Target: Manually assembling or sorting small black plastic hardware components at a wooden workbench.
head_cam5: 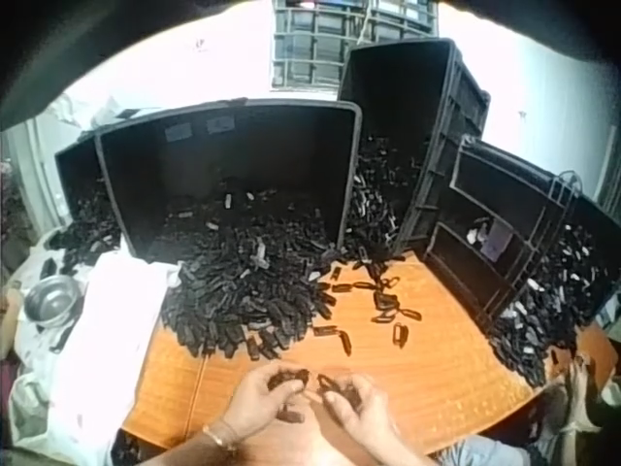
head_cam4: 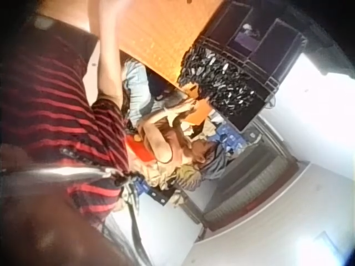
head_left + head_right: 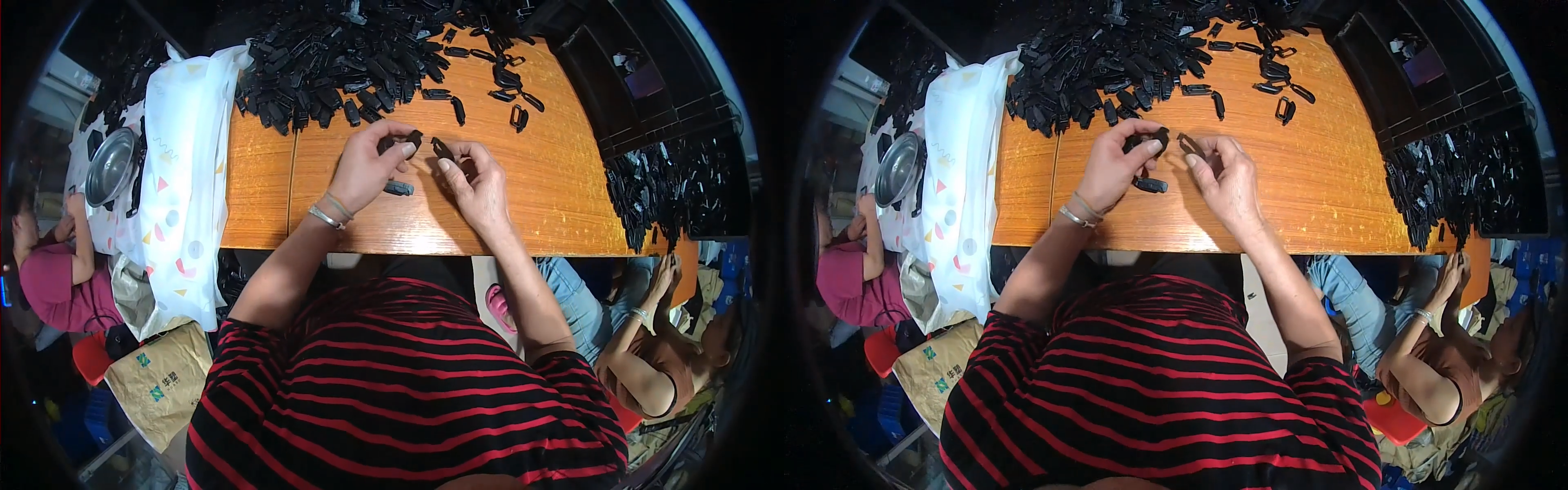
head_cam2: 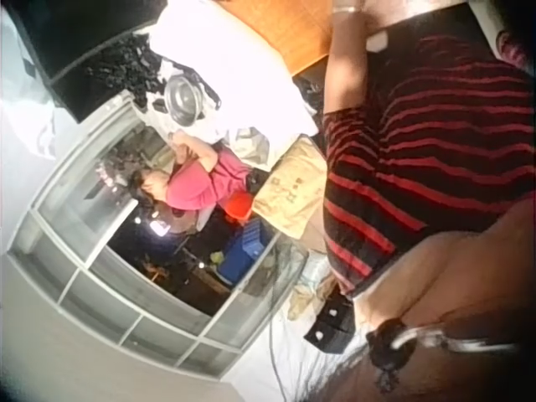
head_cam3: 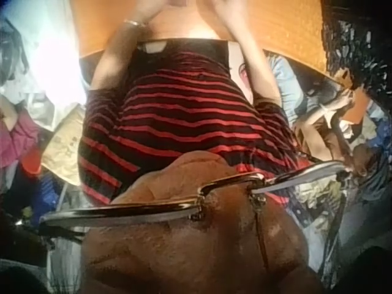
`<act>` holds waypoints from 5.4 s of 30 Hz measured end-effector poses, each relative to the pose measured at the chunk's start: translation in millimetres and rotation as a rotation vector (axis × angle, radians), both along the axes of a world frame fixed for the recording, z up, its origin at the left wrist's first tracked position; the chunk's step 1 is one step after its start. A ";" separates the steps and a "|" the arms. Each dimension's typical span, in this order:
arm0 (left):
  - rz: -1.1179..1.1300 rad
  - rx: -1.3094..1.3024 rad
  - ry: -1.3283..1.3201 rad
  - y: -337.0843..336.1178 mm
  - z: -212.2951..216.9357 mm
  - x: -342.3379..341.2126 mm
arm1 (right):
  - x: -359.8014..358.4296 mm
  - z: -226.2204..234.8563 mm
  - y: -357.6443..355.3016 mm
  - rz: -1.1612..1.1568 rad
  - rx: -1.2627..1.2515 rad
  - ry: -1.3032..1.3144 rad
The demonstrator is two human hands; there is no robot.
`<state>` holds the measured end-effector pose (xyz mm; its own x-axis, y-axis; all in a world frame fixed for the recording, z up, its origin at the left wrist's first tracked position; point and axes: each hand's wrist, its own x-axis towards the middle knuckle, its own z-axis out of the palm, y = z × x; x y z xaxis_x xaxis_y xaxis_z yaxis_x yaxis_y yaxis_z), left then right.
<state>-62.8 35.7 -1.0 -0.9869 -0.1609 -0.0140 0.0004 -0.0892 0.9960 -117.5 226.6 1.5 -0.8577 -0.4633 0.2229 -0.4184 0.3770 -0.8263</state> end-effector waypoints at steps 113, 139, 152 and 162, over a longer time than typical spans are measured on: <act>0.259 0.018 -0.023 -31.8 -18.1 61.0 | 3.5 8.5 -23.7 0.236 0.219 0.314; 0.241 0.058 0.148 3.8 -18.1 74.4 | 67.8 -6.6 -61.0 0.086 -0.100 0.257; 0.021 0.241 0.029 -2.1 -10.6 73.8 | 76.0 -5.8 -51.4 0.216 -0.044 -0.082; -0.106 -0.989 0.315 -41.2 11.9 32.5 | -104.4 2.5 82.2 -0.214 0.597 0.550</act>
